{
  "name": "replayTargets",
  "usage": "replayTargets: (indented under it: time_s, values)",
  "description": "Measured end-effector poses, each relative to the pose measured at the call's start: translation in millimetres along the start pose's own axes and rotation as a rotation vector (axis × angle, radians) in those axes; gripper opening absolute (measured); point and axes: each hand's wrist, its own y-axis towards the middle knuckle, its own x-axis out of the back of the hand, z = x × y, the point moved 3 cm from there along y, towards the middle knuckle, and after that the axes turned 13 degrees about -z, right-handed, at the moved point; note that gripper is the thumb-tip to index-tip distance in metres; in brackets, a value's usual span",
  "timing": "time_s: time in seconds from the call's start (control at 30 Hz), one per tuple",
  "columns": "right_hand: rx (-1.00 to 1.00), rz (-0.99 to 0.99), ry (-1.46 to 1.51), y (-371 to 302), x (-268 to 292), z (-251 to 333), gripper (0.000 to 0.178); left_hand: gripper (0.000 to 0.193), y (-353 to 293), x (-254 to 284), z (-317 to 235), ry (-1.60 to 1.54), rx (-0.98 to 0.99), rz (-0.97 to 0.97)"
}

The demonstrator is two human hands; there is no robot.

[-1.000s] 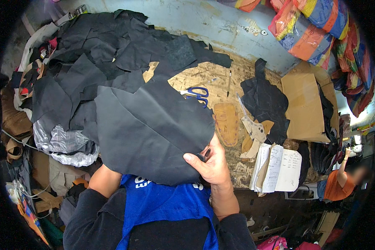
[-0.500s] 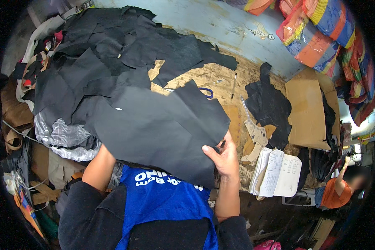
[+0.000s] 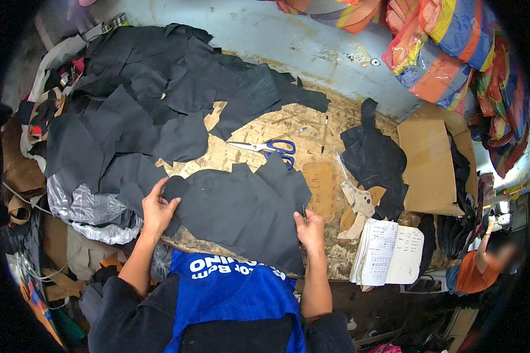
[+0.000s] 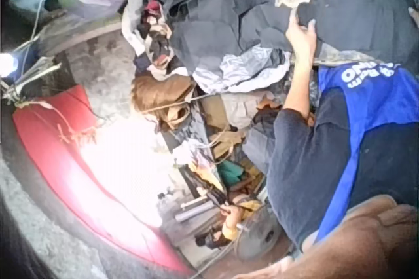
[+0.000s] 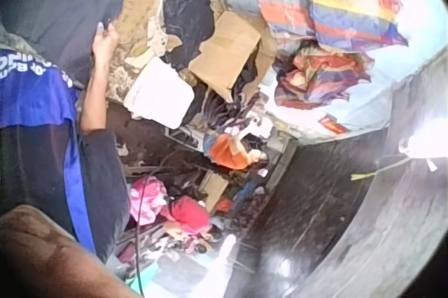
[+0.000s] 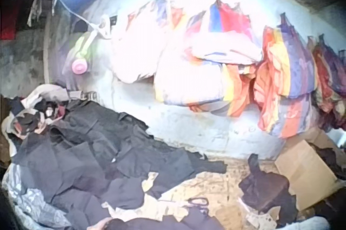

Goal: The person lays out black fabric on a worktable, places a cardboard pattern on top, and traces the outline with a marker. They then use scissors to cut along the marked lines, remove the pattern, and place the cut fabric piece into a cardboard box. The process is repeated with additional fabric pieces.

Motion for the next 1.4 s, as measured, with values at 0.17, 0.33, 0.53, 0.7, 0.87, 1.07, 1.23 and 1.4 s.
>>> replayTargets:
  time_s: [0.17, 0.33, 0.53, 0.7, 0.87, 1.07, 1.23, 1.4]
  values:
    - [0.118, -0.078, -0.295, -3.7, 2.6, 17.5, 0.022, 0.04, 11.3, 7.7, -13.6, -0.078, -0.273, -0.157]
    - [0.224, -0.396, -0.715, -4.9, 11.5, 62.3, 0.036, 0.02, 43.1, 24.1, -35.2, -0.198, -0.281, -0.134]
    - [0.413, -0.27, -0.484, 26.0, -31.7, 108.7, 0.04, 0.01, 90.6, 14.9, -91.5, -0.284, -0.388, -0.133]
    - [0.383, -0.091, -0.183, 33.1, -80.0, 119.0, 0.037, 0.018, 167.4, -12.9, -132.1, -0.299, -0.601, -0.261]
    - [0.313, -0.1, -0.258, 13.7, -81.9, 113.1, 0.037, 0.062, 239.4, 27.8, -143.6, -0.206, -0.424, -0.52]
    - [0.767, 0.265, -0.377, -57.9, -104.1, 104.0, 0.044, 0.045, 141.7, 108.6, -76.2, -0.101, -0.38, -0.248]
    - [1.084, 0.479, -0.58, -94.3, -148.0, 88.7, 0.043, 0.031, 32.9, 168.8, 28.0, 0.323, -0.004, -0.393]
    - [1.045, 0.256, -0.582, -85.4, -164.7, 85.9, 0.031, 0.043, -34.0, 185.7, 103.3, 0.223, 0.306, -0.504]
